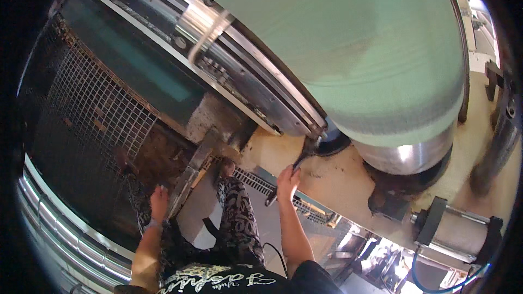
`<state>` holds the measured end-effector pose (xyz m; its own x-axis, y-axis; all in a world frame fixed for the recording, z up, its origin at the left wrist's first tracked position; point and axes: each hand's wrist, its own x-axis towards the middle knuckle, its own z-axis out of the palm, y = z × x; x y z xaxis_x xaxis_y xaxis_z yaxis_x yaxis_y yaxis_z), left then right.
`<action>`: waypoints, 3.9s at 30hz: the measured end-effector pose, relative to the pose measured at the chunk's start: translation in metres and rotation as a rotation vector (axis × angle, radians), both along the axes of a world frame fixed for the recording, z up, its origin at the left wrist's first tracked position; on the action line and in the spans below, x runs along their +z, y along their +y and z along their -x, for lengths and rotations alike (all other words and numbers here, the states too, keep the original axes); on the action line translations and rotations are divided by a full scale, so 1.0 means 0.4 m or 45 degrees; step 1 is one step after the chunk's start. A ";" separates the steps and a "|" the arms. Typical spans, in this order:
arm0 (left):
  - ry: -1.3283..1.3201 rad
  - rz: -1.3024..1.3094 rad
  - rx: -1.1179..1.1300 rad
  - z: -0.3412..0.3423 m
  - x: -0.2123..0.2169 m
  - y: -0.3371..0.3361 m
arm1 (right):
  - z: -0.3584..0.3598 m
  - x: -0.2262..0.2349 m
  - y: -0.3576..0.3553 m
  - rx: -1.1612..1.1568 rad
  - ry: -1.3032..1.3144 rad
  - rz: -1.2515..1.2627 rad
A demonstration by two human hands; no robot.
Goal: The person uses a tape measure to measure the circumference of a large cylindrical metal component on a machine. They then use a hex key to tighten bolts on the same component.
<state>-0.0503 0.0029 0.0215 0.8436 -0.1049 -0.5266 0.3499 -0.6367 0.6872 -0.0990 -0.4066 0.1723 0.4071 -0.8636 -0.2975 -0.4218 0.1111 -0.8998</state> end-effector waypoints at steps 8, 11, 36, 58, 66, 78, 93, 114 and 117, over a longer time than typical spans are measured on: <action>0.184 0.133 -0.152 -0.010 -0.071 -0.097 | -0.113 -0.037 -0.044 -0.093 -0.081 0.210; 0.187 0.240 -0.064 -0.044 -0.156 -0.107 | -0.128 -0.059 -0.080 -0.135 -0.128 0.162; 0.724 0.681 0.384 0.332 -0.675 -0.032 | -0.135 0.005 -0.054 -0.101 0.030 0.055; 0.509 0.293 0.112 0.236 -0.424 -0.032 | -0.035 -0.018 0.132 -0.129 0.018 -0.510; 0.237 0.112 -0.075 0.095 -0.168 -0.039 | -0.012 0.067 0.137 -0.124 0.115 -0.640; 0.059 0.026 -0.493 -0.006 0.103 -0.013 | -0.058 0.636 -0.004 0.080 0.586 -0.994; 0.106 0.037 -0.525 -0.080 0.061 -0.012 | -0.084 0.443 0.062 -0.066 0.453 -0.577; 0.035 0.127 -0.421 -0.194 -0.046 0.005 | -0.057 -0.171 -0.024 -0.459 0.124 0.039; 0.044 0.139 -0.398 -0.186 -0.072 0.003 | -0.090 -0.156 -0.012 -0.459 0.061 -0.044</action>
<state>0.0240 0.0042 -0.0073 0.7432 -0.4135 -0.5260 0.1735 -0.6402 0.7484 -0.0630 -0.4112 0.1101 0.0630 -0.9382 -0.3404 -0.3915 0.2905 -0.8731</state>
